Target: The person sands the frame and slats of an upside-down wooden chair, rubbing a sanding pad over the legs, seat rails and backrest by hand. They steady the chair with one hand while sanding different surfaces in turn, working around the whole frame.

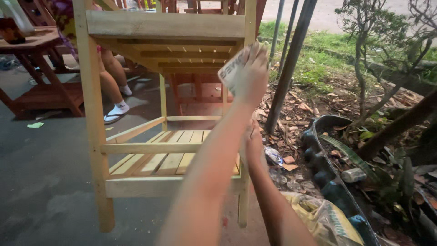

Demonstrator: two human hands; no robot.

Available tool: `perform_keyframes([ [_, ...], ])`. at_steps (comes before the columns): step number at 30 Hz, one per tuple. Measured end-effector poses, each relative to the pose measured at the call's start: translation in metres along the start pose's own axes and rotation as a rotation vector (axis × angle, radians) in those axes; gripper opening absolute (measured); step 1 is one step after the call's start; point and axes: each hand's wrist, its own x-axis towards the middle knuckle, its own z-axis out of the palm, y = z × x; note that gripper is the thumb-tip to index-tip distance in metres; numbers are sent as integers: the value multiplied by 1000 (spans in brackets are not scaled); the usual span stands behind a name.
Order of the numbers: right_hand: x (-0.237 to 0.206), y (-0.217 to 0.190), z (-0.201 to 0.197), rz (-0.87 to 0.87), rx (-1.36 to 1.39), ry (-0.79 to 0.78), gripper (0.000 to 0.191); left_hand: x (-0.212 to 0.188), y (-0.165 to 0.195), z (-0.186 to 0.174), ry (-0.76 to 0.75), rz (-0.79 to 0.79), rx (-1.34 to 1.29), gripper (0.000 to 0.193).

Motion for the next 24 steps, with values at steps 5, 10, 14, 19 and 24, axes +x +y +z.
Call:
perform_keyframes([
  [5,-11,-38,-20,153,3,-180,53,-45,16,-30,-197,-107,-157,37],
  [10,-15,-76,-37,-41,-335,-136,51,-95,8,-56,-14,105,-197,39],
  [14,-19,-71,-36,31,-138,-173,51,4,-25,-37,129,123,-170,43],
  [19,-19,-16,-12,-222,225,-9,47,-24,-14,-43,-235,-182,-240,47],
  [24,-20,32,7,-98,632,39,43,-149,-3,-71,-49,185,-344,53],
])
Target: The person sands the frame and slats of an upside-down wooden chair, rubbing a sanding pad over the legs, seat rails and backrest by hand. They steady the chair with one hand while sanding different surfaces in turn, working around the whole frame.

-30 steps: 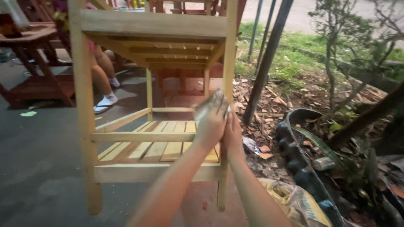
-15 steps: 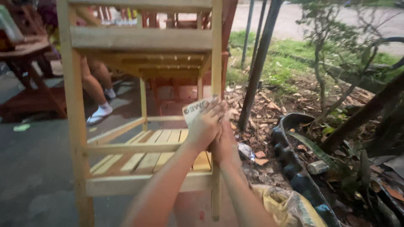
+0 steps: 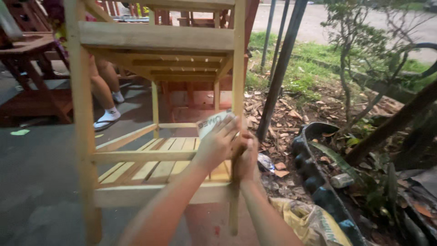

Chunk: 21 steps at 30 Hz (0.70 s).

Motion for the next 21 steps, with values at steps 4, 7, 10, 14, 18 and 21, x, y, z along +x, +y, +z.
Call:
perform_keyframes([
  [4,-6,7,-7,136,118,72,36,71,-40,-5,-162,-145,317,53],
  [7,-7,2,-9,45,-164,65,39,132,-59,-4,255,25,423,31],
  [10,-6,-4,-8,82,-100,76,36,105,-35,-3,-229,-522,103,56],
  [14,-6,-6,-6,123,-160,118,37,4,17,-2,-117,-59,216,57],
  [18,-3,-2,-6,183,155,106,34,33,-3,6,-73,-8,382,50],
  [21,-2,-1,-7,67,-103,116,33,119,-48,20,8,-118,404,42],
])
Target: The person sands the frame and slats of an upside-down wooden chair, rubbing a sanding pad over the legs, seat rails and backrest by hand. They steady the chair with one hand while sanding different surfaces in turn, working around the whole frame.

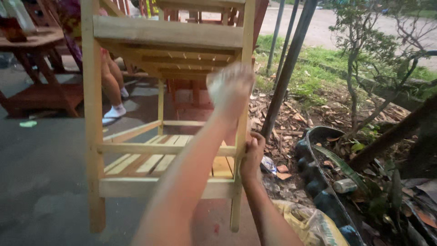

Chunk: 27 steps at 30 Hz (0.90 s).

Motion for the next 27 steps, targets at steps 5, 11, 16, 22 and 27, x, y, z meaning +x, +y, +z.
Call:
perform_keyframes([
  [5,1,0,-1,97,45,16,31,-2,4,2,-268,-134,-6,39],
  [11,6,12,-3,89,53,-15,28,-124,47,-87,-353,-36,38,37],
  [16,8,19,-3,-104,-124,-218,36,-184,70,-112,-240,-90,-87,42],
  [22,-16,-5,17,-33,-458,-157,48,-269,-26,-110,35,-182,61,58],
  [27,-29,-18,30,-8,-517,-125,49,-324,-134,-177,-30,-322,317,60],
])
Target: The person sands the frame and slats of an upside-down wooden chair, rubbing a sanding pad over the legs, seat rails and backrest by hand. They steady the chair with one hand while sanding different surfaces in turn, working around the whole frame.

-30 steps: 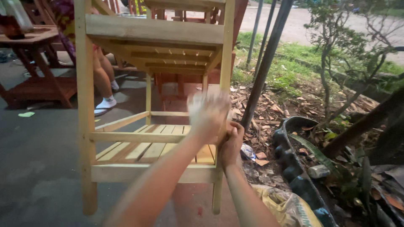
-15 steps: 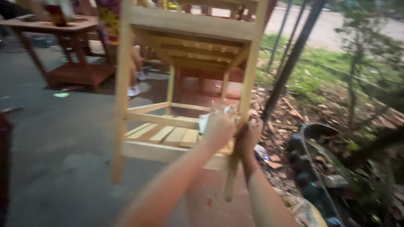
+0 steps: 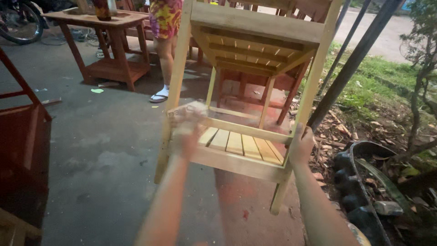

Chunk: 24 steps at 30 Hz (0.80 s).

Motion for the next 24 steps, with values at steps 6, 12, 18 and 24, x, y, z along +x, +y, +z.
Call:
perform_keyframes([
  [6,4,4,1,-106,-130,54,48,6,130,-1,181,-570,-717,44],
  [12,-10,-10,6,-42,-177,41,52,10,135,-9,115,143,-729,31],
  [18,-24,-35,12,-148,-589,192,36,4,-36,-76,-326,-140,-51,20],
  [24,-56,-102,101,-711,-573,-180,28,2,-75,-83,197,-402,24,51],
])
